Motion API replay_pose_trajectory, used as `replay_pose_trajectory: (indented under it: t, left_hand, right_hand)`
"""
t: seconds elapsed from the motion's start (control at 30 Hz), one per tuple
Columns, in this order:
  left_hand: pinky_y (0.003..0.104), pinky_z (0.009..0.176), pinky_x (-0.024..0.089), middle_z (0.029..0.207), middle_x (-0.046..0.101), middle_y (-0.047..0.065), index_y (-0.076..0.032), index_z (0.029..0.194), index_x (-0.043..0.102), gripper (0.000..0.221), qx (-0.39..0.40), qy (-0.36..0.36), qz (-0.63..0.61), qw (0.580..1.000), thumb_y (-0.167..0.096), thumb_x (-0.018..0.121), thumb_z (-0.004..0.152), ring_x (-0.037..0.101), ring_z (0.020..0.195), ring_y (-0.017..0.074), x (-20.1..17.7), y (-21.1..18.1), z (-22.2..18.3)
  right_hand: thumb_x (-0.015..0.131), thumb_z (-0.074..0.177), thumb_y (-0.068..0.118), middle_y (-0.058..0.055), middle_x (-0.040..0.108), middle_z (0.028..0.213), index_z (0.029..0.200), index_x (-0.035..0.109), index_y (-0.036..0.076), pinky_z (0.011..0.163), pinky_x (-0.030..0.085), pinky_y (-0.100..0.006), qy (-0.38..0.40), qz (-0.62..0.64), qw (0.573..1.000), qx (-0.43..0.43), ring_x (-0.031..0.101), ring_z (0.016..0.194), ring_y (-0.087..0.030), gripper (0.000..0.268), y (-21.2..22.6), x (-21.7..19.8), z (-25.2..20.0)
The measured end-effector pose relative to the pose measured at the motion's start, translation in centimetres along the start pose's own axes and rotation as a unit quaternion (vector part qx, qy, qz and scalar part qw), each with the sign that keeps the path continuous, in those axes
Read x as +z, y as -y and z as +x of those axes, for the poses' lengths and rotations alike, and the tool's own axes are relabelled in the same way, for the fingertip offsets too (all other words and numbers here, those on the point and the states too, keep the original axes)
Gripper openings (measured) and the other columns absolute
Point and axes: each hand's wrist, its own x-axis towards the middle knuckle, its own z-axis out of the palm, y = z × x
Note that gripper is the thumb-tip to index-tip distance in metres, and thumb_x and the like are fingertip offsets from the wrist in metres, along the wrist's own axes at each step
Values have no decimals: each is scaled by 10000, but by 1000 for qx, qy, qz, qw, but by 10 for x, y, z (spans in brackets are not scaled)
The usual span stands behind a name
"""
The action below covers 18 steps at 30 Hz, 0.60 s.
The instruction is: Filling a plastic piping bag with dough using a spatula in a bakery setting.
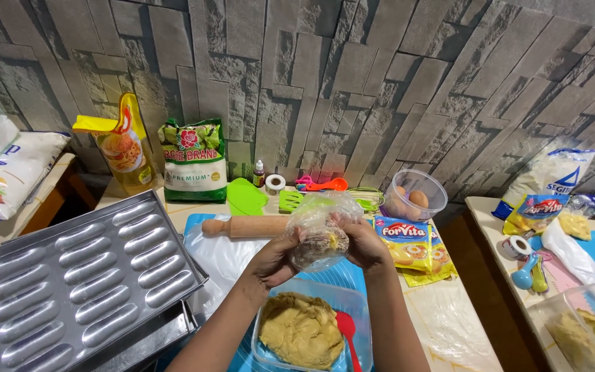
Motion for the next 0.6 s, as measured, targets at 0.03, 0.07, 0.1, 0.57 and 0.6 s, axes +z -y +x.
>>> replay_pose_trajectory:
  t: [0.03,0.07,0.1,0.57,0.6]
  left_hand:
    - [418,953,564,1071,756,180,-32,1037,706,284,-1,0,1,1000,-289,587,1028,745,1018,287,-4,2,1]
    - [446,1010,533,1144,741,182,-24,1120,700,344,3,0,-8,1000,-328,565,1030,717,1088,293,-7,2,3]
    - [474,1067,502,1217,727,184,-17,1204,694,418,8,1,-17,1000,-366,542,1031,688,1158,299,-10,3,5]
    - [581,1114,433,1154,726,159,-54,1191,697,385,5,17,-166,986,-211,466,926,676,1149,384,-24,-8,6]
    - [571,1121,415,1174,711,138,-70,1247,683,450,24,15,-125,992,-7,473,854,672,1147,375,-37,-2,13]
  right_hand:
    - [737,928,121,-246,719,851,994,708,-69,711,616,-546,0,2,1000,-1,743,764,-367,203,-1,1,-2]
    - [737,921,103,-249,719,829,962,713,-81,696,613,-535,-3,-3,1000,-1,742,754,-365,191,-1,4,-3]
    - [737,914,85,-253,718,807,931,718,-94,681,611,-524,-7,-8,1000,-1,740,745,-364,181,-1,6,-4]
    - [545,1048,324,-197,723,1149,1208,689,-24,959,546,-572,57,102,988,101,715,1071,-335,409,8,-2,13]
    - [553,1042,312,-211,725,1144,1228,682,-24,938,565,-565,54,123,986,102,729,1037,-343,406,5,-7,16]
